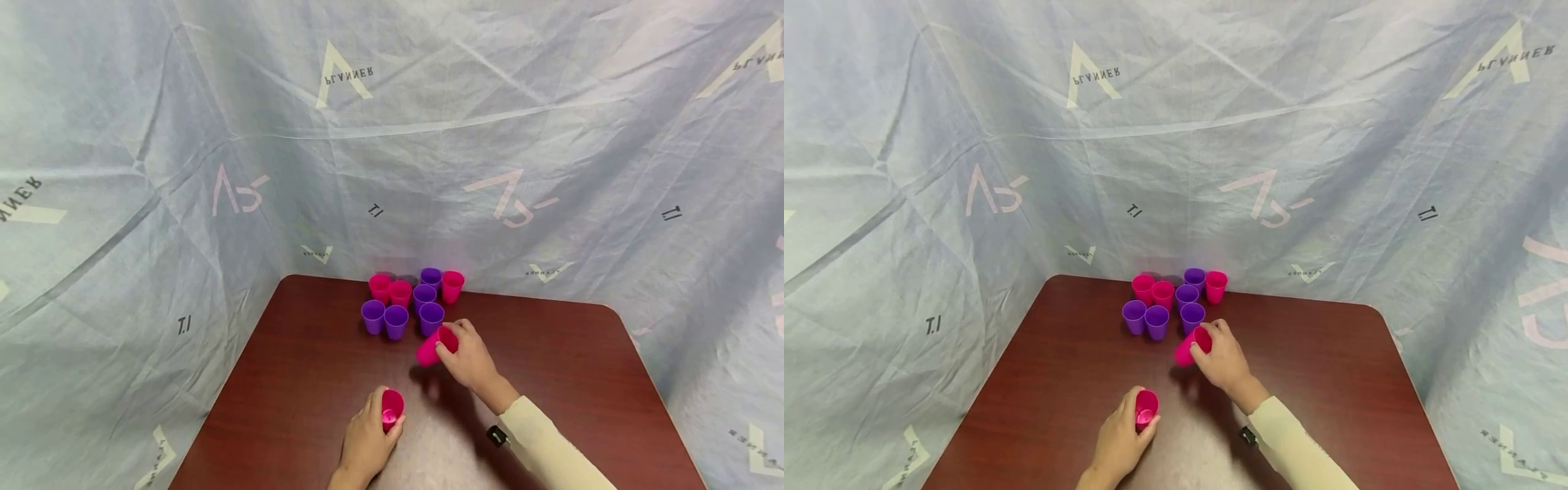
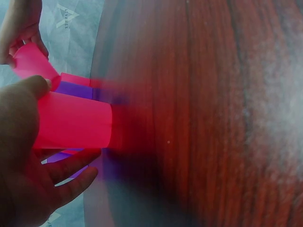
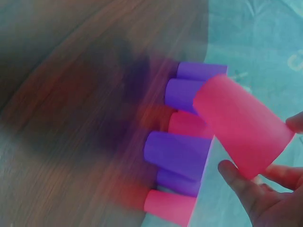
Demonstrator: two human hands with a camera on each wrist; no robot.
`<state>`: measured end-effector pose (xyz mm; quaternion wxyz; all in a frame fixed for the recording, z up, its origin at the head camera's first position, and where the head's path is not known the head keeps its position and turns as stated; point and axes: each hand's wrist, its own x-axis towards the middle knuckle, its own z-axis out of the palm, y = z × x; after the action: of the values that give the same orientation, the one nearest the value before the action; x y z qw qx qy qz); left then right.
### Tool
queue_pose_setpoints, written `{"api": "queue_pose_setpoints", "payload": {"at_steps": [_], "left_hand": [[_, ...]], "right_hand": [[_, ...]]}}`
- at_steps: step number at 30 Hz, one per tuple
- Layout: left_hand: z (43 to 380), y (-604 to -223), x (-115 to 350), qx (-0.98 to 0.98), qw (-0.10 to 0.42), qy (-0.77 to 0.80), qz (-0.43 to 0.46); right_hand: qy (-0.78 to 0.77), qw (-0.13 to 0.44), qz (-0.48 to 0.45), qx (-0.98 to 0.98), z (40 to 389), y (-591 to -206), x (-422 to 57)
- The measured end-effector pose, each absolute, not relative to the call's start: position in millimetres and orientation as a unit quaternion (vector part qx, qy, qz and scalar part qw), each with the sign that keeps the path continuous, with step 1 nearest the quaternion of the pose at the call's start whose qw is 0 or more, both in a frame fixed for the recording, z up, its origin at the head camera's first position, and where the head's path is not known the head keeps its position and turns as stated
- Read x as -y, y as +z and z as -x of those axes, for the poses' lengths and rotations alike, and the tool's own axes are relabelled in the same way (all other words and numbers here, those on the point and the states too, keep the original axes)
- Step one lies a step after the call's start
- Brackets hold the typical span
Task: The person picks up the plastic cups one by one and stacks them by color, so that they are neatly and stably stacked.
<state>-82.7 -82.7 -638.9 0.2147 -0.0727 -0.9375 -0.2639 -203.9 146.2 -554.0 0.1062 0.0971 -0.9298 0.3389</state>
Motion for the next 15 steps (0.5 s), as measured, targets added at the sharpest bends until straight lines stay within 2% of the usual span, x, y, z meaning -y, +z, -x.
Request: {"api": "queue_pose_setpoints", "payload": {"at_steps": [15], "left_hand": [[81, -636, 84, 0.944, 0.208, -0.25, 0.057]], "right_hand": [[0.359, 0.125, -0.174, 0.909, 179, -544, -121]]}}
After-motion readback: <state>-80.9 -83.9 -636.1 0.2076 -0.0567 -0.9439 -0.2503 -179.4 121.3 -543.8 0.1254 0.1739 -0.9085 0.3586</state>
